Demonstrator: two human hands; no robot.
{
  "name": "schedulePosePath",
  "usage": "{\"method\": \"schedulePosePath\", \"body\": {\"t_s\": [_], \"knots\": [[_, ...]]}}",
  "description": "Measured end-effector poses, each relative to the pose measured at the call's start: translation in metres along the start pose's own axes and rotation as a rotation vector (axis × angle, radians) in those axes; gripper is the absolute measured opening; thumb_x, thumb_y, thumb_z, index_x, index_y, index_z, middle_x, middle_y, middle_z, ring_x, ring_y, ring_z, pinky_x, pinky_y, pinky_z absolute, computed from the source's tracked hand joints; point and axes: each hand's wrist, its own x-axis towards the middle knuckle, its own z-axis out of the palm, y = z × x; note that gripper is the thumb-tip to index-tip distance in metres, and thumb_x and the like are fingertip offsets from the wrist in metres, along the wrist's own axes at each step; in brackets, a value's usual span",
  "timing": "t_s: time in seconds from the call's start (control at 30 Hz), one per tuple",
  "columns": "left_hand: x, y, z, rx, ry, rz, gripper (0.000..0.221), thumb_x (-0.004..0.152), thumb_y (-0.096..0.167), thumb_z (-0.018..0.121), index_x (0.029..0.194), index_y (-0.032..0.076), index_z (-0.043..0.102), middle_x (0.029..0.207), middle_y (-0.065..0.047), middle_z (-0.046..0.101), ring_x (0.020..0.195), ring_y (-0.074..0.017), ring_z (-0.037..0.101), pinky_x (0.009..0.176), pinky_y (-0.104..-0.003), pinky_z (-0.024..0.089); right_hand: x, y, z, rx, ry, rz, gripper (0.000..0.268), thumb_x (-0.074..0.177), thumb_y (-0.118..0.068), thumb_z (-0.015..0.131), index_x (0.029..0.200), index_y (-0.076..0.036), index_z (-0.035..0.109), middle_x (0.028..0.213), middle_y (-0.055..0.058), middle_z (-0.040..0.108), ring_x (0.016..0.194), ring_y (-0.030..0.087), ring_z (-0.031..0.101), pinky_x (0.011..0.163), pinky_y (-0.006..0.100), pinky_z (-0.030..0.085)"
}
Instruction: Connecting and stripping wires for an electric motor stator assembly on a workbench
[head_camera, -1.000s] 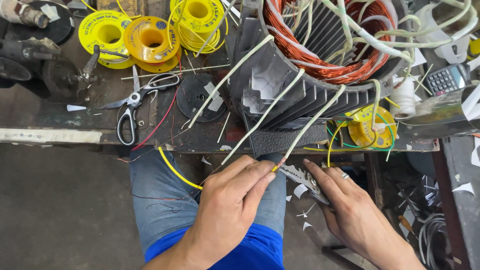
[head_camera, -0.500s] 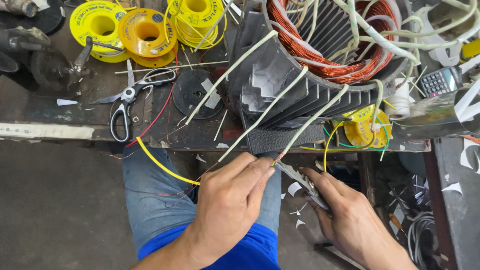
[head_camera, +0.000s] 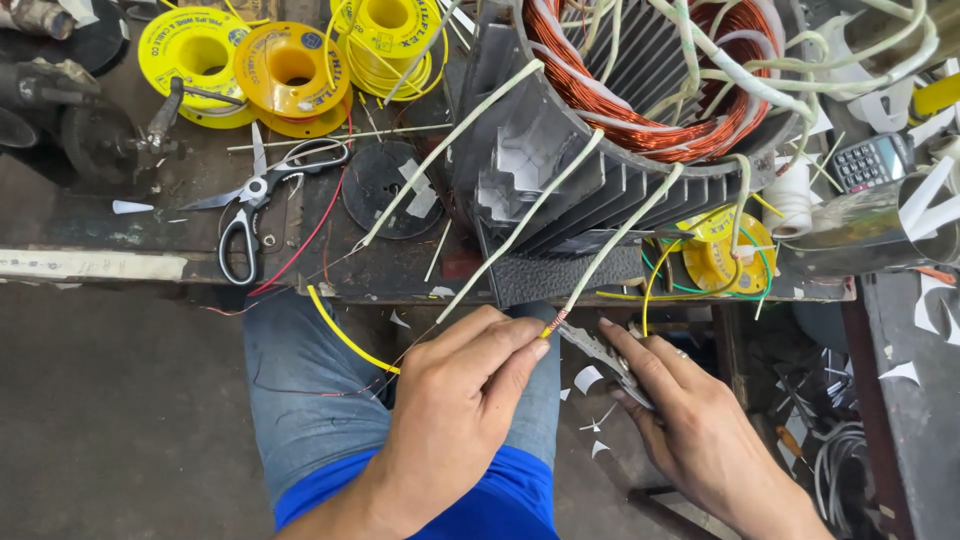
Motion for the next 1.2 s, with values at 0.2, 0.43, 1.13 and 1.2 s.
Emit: {"method": "schedulePosePath", "body": {"t_s": [0.2,0.43,1.13,1.2], "knots": [[-0.001,0.002,0.001,0.063,0.012,0.041,0.010,0.107,0.005,0.064,0.108,0.000,0.073,0.085,-0.006,0.061,0.066,-0.0187,0.059,0.064,-0.033,0.051,-0.002,0.002,-0.002,-0.125,0.024,-0.056,0.069,0.101,-0.019,0.064,0.165,-0.006,0.042,0.128,0.016,0.064,0.108,0.033,0.068,0.098,0.039,0.054],[-0.004,0.001,0.004,0.121,0.024,0.058,0.011,0.109,0.007,0.063,0.111,0.001,0.072,0.087,-0.006,0.061,0.067,-0.0206,0.061,0.065,-0.034,0.052,-0.001,0.002,-0.001,-0.228,-0.006,-0.089,0.086,0.090,-0.009,0.067,0.169,-0.003,0.034,0.135,0.017,0.060,0.121,0.039,0.058,0.116,0.046,0.045],[-0.003,-0.002,0.014,0.483,0.173,0.274,0.009,0.109,-0.001,0.065,0.110,0.000,0.074,0.080,-0.004,0.051,0.064,-0.0222,0.054,0.058,-0.037,0.046,-0.006,0.006,0.017,-0.143,0.059,0.042,0.066,0.087,-0.006,0.067,0.151,-0.009,0.054,0.112,0.010,0.068,0.094,0.033,0.072,0.080,0.043,0.060],[-0.003,-0.004,0.013,0.386,0.131,0.221,0.006,0.107,0.002,0.067,0.110,0.001,0.073,0.082,-0.006,0.054,0.065,-0.0249,0.057,0.059,-0.039,0.045,-0.004,0.001,0.011,-0.133,0.064,0.039,0.057,0.098,-0.025,0.069,0.152,-0.014,0.056,0.121,0.007,0.072,0.099,0.029,0.077,0.083,0.039,0.062]]}}
